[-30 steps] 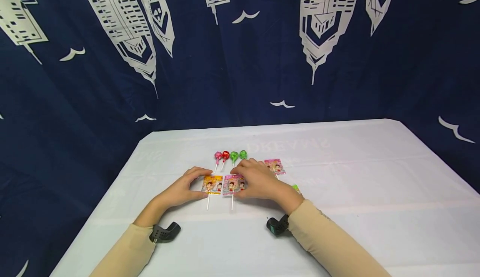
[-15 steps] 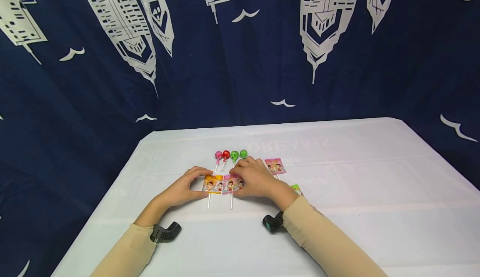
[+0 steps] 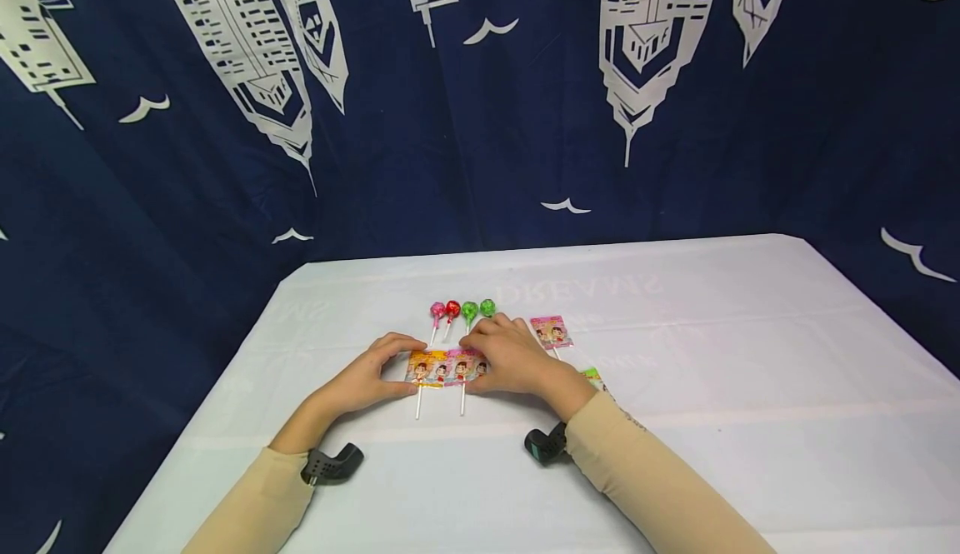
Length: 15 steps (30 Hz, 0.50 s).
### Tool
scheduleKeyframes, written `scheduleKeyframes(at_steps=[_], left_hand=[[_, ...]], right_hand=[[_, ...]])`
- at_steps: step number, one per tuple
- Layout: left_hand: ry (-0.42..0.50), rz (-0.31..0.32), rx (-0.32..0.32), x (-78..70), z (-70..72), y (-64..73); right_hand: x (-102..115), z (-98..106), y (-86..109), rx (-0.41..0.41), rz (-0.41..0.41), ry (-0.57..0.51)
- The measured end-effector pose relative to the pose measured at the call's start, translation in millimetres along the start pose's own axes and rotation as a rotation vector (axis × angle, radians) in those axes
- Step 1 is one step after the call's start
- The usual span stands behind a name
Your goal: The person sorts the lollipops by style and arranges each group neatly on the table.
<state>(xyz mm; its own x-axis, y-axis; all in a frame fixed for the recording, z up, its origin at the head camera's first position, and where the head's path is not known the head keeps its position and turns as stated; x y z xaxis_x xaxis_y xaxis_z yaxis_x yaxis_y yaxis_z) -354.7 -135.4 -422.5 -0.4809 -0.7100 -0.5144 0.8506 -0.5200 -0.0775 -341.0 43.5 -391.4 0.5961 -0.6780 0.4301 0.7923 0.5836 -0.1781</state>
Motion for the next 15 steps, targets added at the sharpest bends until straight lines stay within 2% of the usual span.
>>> scheduleKeyframes(at_steps=[15], left_hand=[[0.004, -0.001, -0.006, -0.1, 0.7, 0.3]], right_hand=[[4.7, 5.4, 4.7, -0.032, 0.011, -0.051]])
Point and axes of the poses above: each hand's wrist, its own y-axis away from the middle knuckle, its own z-axis out of the back of the hand, x = y × z, the point moved 9 cm from there along -y, towards the middle knuckle, and after that the axes turned 10 degrees about -y, right-handed, at the moved point
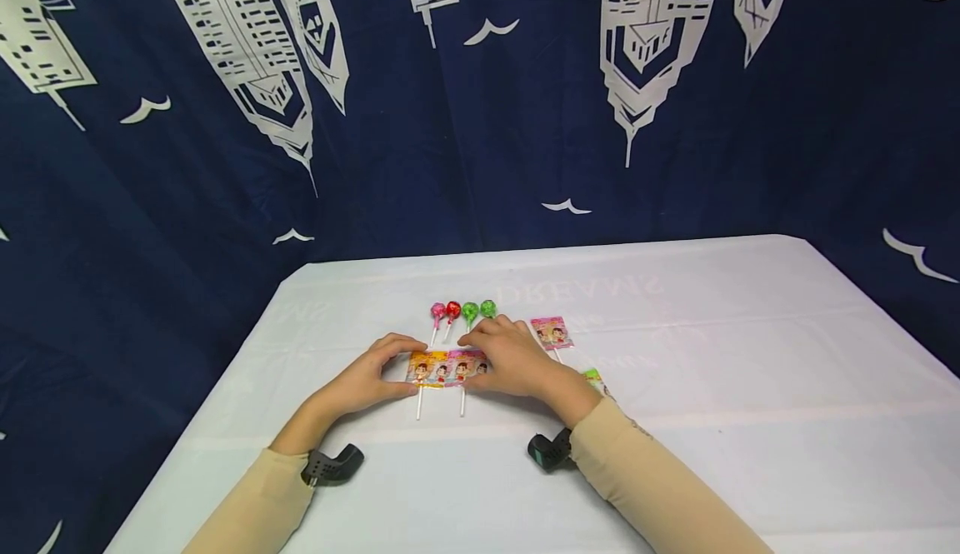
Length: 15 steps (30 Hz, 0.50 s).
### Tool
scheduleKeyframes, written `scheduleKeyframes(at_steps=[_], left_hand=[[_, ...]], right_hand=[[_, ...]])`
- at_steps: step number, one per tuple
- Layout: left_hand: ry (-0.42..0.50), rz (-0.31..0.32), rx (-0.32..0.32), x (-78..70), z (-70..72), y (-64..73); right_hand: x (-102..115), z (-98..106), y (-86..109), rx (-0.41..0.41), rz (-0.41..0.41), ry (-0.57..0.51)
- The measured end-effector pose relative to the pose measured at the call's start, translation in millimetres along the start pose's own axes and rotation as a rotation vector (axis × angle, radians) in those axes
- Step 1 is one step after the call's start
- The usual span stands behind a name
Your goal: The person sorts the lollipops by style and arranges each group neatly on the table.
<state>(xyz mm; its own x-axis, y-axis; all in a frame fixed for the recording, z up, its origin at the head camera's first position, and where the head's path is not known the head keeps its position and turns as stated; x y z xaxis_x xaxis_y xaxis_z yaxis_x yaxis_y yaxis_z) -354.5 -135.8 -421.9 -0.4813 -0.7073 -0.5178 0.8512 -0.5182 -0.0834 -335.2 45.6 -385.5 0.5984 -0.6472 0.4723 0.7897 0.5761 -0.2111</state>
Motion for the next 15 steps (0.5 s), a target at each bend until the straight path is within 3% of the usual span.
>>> scheduleKeyframes(at_steps=[5, 15], left_hand=[[-0.007, 0.003, 0.001, 1.1, -0.5, -0.3], [-0.021, 0.009, -0.003, 3.9, -1.9, -1.9]], right_hand=[[2.1, 11.3, 4.6, -0.017, 0.016, -0.039], [-2.7, 56.2, 32.8, -0.119, 0.017, -0.114]])
Point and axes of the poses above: each hand's wrist, its own y-axis away from the middle knuckle, its own z-axis out of the back of the hand, x = y × z, the point moved 9 cm from there along -y, towards the middle knuckle, and after that the axes turned 10 degrees about -y, right-handed, at the moved point
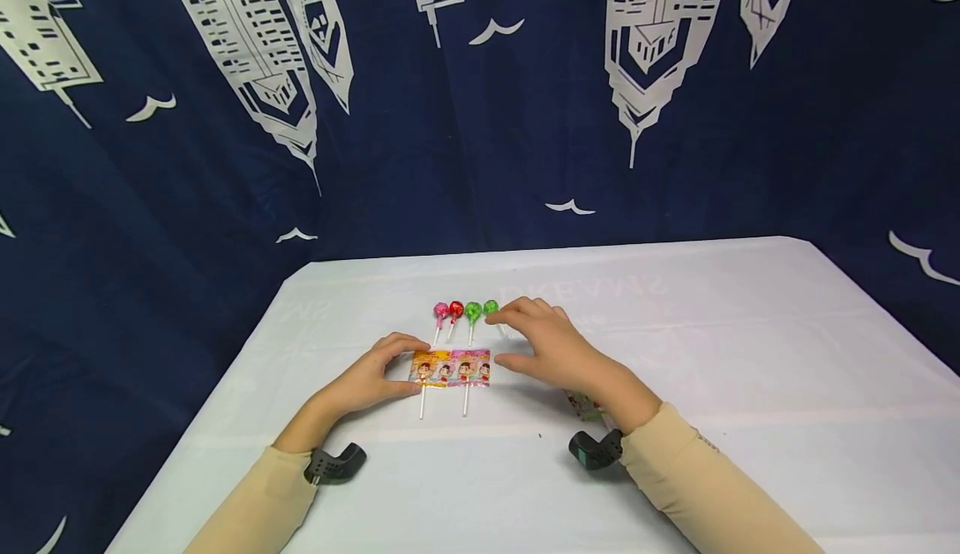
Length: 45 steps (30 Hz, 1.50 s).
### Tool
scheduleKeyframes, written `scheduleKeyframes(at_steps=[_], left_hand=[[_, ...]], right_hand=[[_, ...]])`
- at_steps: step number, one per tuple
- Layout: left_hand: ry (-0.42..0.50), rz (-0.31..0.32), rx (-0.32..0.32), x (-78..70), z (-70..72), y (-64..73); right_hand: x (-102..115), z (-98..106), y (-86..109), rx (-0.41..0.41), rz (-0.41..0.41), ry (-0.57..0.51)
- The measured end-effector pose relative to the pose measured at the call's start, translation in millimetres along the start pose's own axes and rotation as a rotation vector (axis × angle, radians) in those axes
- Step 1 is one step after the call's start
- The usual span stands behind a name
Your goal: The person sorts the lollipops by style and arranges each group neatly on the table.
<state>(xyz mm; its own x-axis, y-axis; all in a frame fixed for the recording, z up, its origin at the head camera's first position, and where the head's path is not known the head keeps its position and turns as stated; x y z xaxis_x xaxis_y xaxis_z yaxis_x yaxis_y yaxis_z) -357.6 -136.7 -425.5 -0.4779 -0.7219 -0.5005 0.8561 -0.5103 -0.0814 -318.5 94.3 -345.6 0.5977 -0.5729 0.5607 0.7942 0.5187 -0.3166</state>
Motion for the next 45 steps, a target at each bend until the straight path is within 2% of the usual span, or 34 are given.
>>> scheduleKeyframes(at_steps=[9, 15, 22, 30, 36, 45], left_hand=[[0.003, -0.004, -0.005, -1.7, 0.8, 0.9], [0.011, 0.004, -0.004, -1.3, 0.3, 0.2], [0.006, -0.012, -0.006, -3.4, 0.8, 0.4], [0.006, -0.020, -0.007, -3.0, 0.6, 0.8], [0.014, 0.004, 0.006, 1.8, -2.1, 0.2], [0.017, -0.008, -0.001, 1.3, -1.2, 0.2]], right_hand=[[-7.9, 30.5, 28.8, -0.035, 0.008, -0.029], [-22.0, 39.0, 48.6, -0.021, -0.022, -0.027], [-40.2, 36.0, 69.2, 0.028, -0.077, -0.009], [-53.9, 31.6, 85.5, 0.074, -0.084, -0.005], [-62.2, 25.2, 91.9, 0.094, -0.085, 0.018], [-66.8, 20.4, 93.2, 0.112, -0.098, 0.028]])
Point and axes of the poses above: each hand's wrist, its own y-axis away from the middle knuckle, its own z-axis out of the back of the hand, x = y × z, the point moved 9 cm from there along -y, towards the middle knuckle, and after that the axes turned 10 degrees about -y, right-handed, at the moved point
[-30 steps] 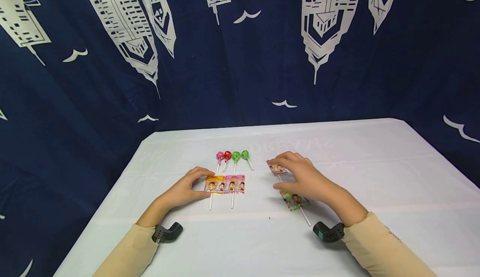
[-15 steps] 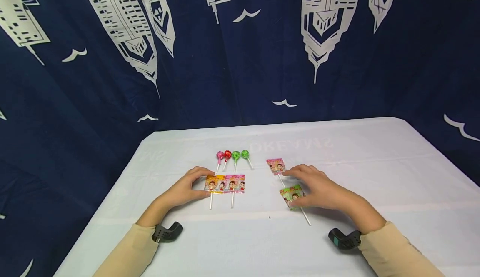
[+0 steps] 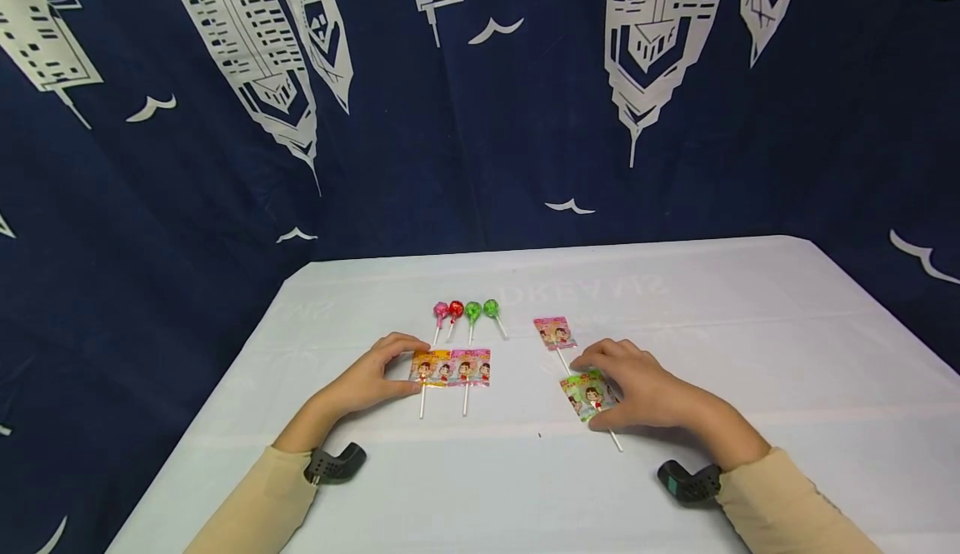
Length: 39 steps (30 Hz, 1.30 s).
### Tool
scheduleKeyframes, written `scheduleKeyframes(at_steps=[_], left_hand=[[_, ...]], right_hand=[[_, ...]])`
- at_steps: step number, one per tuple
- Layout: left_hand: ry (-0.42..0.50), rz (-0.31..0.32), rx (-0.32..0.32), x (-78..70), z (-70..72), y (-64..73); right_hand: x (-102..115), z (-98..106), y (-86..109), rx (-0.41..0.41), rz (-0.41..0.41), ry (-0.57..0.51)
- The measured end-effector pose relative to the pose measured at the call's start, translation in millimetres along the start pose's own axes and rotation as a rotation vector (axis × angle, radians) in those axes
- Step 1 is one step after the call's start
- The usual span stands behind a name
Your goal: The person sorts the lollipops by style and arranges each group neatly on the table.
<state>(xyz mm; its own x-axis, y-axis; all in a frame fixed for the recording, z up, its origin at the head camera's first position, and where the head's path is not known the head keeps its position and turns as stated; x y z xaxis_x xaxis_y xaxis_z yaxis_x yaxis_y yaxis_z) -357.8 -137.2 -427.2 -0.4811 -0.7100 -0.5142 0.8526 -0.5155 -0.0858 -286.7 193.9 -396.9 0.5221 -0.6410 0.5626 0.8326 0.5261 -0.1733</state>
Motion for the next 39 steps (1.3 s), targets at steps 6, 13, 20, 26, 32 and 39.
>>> scheduleKeyframes(at_steps=[6, 13, 20, 26, 32, 39], left_hand=[[0.009, -0.001, 0.000, -1.5, 0.8, 0.2], [0.015, 0.005, -0.003, -1.2, 0.8, -0.1], [0.010, 0.012, 0.002, -1.4, 0.6, 0.3], [0.009, 0.009, 0.002, -2.3, 1.4, 0.8], [0.002, 0.006, 0.005, -1.1, 0.4, -0.2], [0.014, -0.002, -0.010, -1.9, 1.9, 0.5]], right_hand=[[1.2, -0.4, 0.0, -0.011, 0.017, -0.007], [-0.6, -2.1, -1.3, -0.027, 0.017, 0.005], [-0.6, -3.0, -0.4, -0.051, 0.034, 0.011], [0.7, -2.3, -0.7, -0.066, 0.042, 0.018], [0.7, -1.9, -0.5, -0.064, 0.036, 0.011], [2.0, -0.7, -2.3, -0.068, 0.036, -0.001]])
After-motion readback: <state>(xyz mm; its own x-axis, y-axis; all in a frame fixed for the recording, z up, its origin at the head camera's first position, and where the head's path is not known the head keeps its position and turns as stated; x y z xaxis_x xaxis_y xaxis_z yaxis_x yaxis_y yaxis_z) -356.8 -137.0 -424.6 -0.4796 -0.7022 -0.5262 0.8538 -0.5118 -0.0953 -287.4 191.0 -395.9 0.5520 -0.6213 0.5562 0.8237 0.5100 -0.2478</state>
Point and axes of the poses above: each hand's wrist, its own y-axis away from the middle knuckle, its own z-axis out of the back of the hand, x = y × z, the point moved 9 cm from there along -y, towards the middle knuckle, and after that the axes turned 10 degrees about -y, right-handed, at the moved point
